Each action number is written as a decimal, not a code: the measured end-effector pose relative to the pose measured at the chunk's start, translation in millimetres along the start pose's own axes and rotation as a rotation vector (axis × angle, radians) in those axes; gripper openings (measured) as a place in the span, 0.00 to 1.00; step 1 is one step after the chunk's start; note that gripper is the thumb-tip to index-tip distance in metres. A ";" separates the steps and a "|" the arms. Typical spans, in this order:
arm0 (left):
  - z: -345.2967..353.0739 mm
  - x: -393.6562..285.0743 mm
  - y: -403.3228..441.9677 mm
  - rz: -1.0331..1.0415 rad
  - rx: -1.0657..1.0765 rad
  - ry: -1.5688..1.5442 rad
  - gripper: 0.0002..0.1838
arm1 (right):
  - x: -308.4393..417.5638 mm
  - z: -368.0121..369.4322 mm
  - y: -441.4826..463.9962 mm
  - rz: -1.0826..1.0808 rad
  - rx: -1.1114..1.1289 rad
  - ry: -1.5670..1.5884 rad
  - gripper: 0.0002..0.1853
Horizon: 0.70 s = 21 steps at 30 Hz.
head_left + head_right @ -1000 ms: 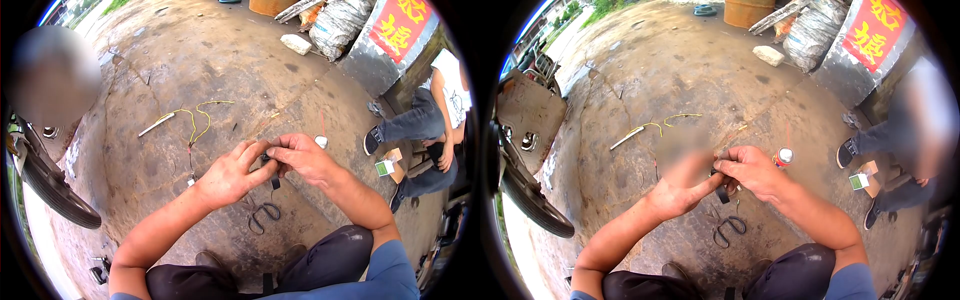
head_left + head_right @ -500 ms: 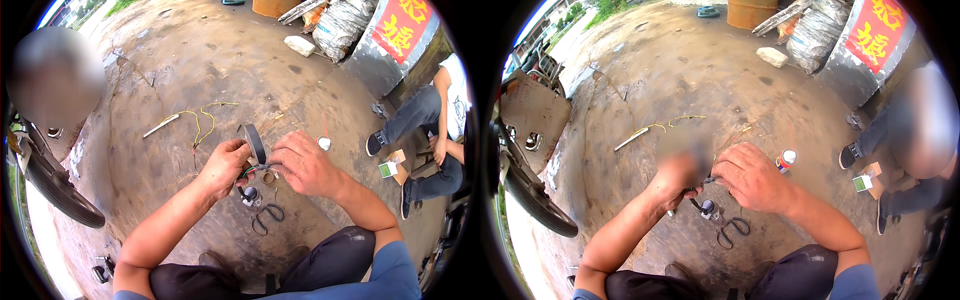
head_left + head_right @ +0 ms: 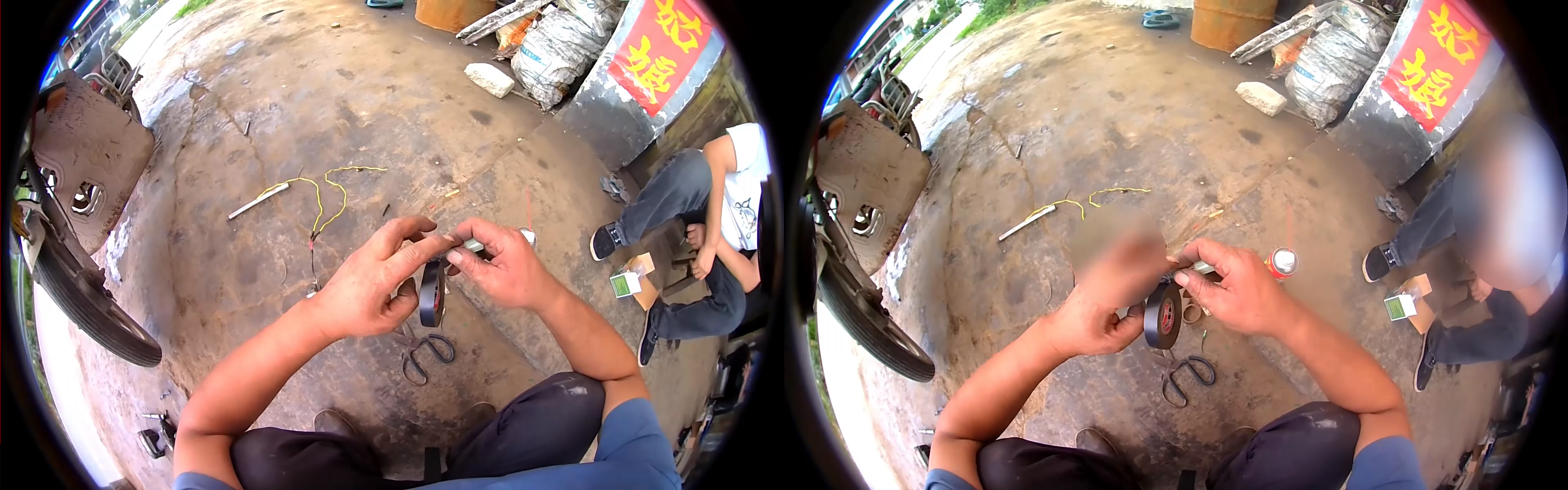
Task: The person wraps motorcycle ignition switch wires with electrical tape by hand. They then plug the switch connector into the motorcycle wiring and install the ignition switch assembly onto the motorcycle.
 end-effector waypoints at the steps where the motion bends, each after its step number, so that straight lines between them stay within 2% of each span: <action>1: 4.9 -3.8 2.2 0.036 0.055 0.067 0.40 | -7.8 1.0 2.9 -0.034 0.003 0.136 0.10; 2: 8.1 -6.3 3.2 0.072 0.110 0.135 0.39 | -7.6 0.4 3.2 -0.035 0.003 0.137 0.10; 3: 6.3 -5.5 5.5 0.141 0.148 0.220 0.34 | -10.6 0.8 3.8 0.046 0.019 0.165 0.09; 4: 8.7 -5.0 3.1 0.141 0.149 0.219 0.34 | -13.7 1.7 3.6 0.129 0.036 0.192 0.09; 6: 7.2 0.1 -1.0 -0.045 -0.087 -0.020 0.26 | -9.7 4.8 3.1 0.092 0.008 0.239 0.08; 7: 7.1 3.1 -0.6 -0.189 -0.219 -0.177 0.22 | -7.7 4.7 2.6 0.055 -0.019 0.289 0.08; 8: 9.7 7.1 -0.6 -0.384 -0.291 -0.539 0.18 | -8.9 2.7 2.3 0.057 -0.020 0.289 0.08; 9: 11.9 9.1 -1.2 -0.578 -0.444 -0.891 0.16 | -3.9 -1.4 2.5 -0.105 -0.007 0.181 0.07; 10: 10.5 14.9 0.2 -0.834 -0.461 -1.126 0.13 | 2.5 -3.9 1.4 -0.267 0.006 0.071 0.06; 11: 13.0 24.5 -0.3 -0.997 -0.380 -1.146 0.07 | 12.4 -5.2 -2.4 -0.394 -0.001 -0.064 0.07; 12: 14.2 23.9 -2.5 -1.101 -0.227 -1.141 0.06 | 19.0 -4.8 -2.9 -0.398 0.003 -0.063 0.07; 14: 33.1 20.1 -7.4 -1.051 0.085 -0.835 0.12 | 34.2 2.2 -7.6 -0.626 0.040 -0.244 0.07; 15: 35.5 9.7 -6.3 -1.027 0.159 -0.763 0.05 | 32.5 3.6 -7.5 -0.624 0.047 -0.243 0.07; 16: 38.2 6.4 -8.9 -1.123 0.286 -0.732 0.06 | 27.7 4.5 -6.9 -0.556 0.117 -0.152 0.08; 18: 29.3 -2.5 -1.5 -1.011 0.241 -0.717 0.15 | 17.6 4.9 -6.1 -0.419 0.245 0.025 0.08; 20: 23.5 10.3 -6.5 -0.899 0.185 -0.639 0.25 | 6.9 3.4 -6.8 -0.350 0.239 0.111 0.07; 21: 16.7 12.0 -7.5 -0.938 0.182 -0.669 0.31 | 2.0 -1.0 -5.9 -0.240 0.199 0.163 0.08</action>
Point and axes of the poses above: each hand's wrist, its own y-axis towards the middle knuckle, its own z-axis out of the palm, x = y × z, the point moved 4 cm from there along y, towards the middle knuckle, and after that the axes turned 6 degrees about z, right-handed, at the moved point
